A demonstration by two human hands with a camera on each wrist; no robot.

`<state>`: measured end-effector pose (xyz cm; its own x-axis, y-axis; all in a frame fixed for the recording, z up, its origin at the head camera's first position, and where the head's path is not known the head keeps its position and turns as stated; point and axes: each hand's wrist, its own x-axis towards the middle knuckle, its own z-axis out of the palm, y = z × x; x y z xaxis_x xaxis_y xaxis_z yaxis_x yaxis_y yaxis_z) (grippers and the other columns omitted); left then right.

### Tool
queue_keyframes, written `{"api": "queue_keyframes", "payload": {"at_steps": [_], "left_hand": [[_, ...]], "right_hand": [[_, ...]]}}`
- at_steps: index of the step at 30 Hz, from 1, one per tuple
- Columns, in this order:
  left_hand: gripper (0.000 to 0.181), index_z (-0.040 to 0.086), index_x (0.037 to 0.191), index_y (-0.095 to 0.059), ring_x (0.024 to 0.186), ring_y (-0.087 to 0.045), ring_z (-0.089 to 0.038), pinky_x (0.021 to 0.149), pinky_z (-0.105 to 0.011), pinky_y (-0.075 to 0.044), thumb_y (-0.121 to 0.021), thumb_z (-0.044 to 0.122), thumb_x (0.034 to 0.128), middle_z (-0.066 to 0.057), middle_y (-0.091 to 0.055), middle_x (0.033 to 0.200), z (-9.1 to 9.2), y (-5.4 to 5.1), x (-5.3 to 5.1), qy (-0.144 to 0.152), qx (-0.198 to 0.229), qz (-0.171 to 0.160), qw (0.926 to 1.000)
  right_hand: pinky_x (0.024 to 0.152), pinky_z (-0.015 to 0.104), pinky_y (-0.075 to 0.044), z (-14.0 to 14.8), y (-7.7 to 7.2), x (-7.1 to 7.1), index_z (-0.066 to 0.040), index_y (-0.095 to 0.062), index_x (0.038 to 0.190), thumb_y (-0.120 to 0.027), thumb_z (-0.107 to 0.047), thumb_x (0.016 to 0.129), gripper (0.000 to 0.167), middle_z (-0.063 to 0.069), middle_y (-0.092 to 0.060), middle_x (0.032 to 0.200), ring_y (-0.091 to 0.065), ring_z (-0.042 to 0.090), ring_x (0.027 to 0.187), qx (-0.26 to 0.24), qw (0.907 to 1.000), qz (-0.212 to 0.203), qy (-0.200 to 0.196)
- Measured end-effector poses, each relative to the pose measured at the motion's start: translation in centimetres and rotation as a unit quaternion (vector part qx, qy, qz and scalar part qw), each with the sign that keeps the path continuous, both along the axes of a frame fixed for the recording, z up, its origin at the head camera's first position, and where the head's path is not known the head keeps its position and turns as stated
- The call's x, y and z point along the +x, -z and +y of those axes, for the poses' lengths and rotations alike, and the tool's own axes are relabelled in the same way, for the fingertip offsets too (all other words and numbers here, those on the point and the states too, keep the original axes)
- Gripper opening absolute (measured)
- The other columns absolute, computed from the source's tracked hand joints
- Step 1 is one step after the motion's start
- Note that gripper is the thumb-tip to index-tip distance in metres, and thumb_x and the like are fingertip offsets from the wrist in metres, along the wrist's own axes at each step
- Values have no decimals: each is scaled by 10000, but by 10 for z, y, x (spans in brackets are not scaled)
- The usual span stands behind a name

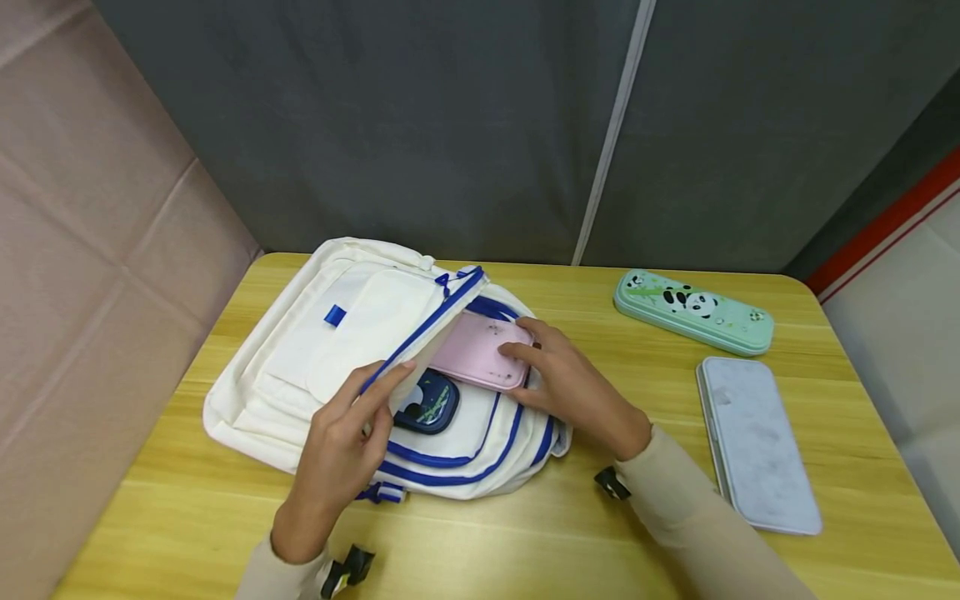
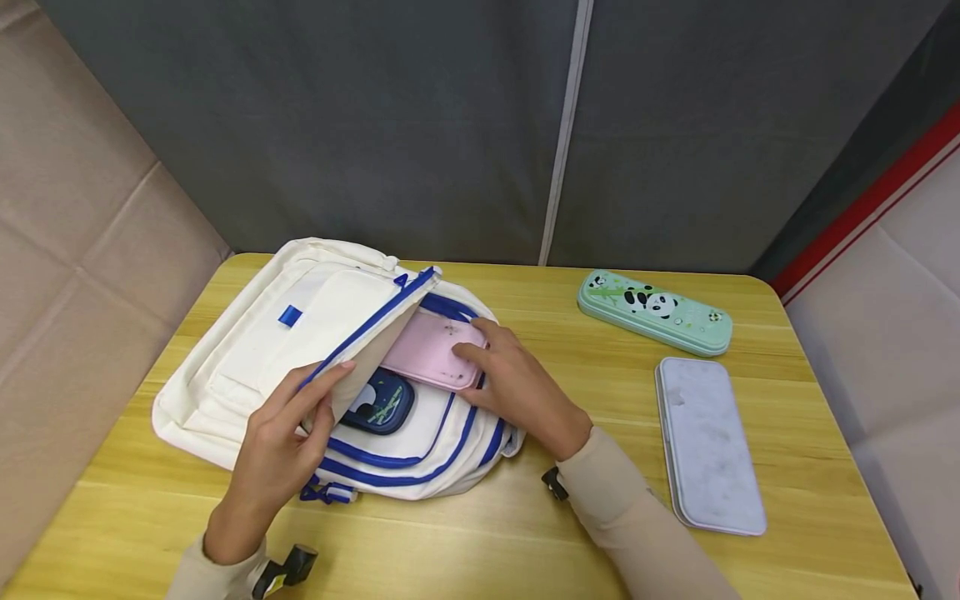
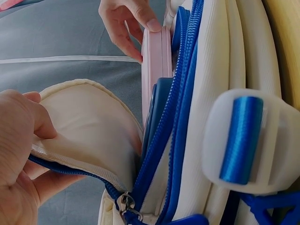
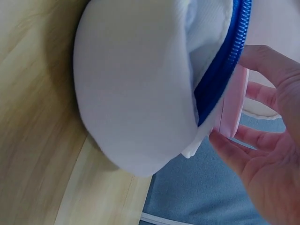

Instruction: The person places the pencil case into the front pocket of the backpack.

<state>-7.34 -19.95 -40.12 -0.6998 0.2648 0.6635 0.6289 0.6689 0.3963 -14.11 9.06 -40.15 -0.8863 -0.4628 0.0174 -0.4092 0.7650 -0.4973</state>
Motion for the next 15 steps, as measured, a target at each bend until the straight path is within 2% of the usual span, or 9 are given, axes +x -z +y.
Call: {"api": "queue_keyframes", "payload": {"at_steps": [15], "left_hand": [[540, 95, 1321, -725, 780, -589, -170, 583, -150, -429, -598, -169, 866, -177, -693, 1184, 1, 0, 0, 41, -2, 22, 10000]], "right_hand": [[1196, 565, -401, -16, 3, -9, -163, -692, 1388, -850, -250, 894, 526, 199, -415, 1631, -419, 424, 1497, -153, 9997, 40, -160]]}}
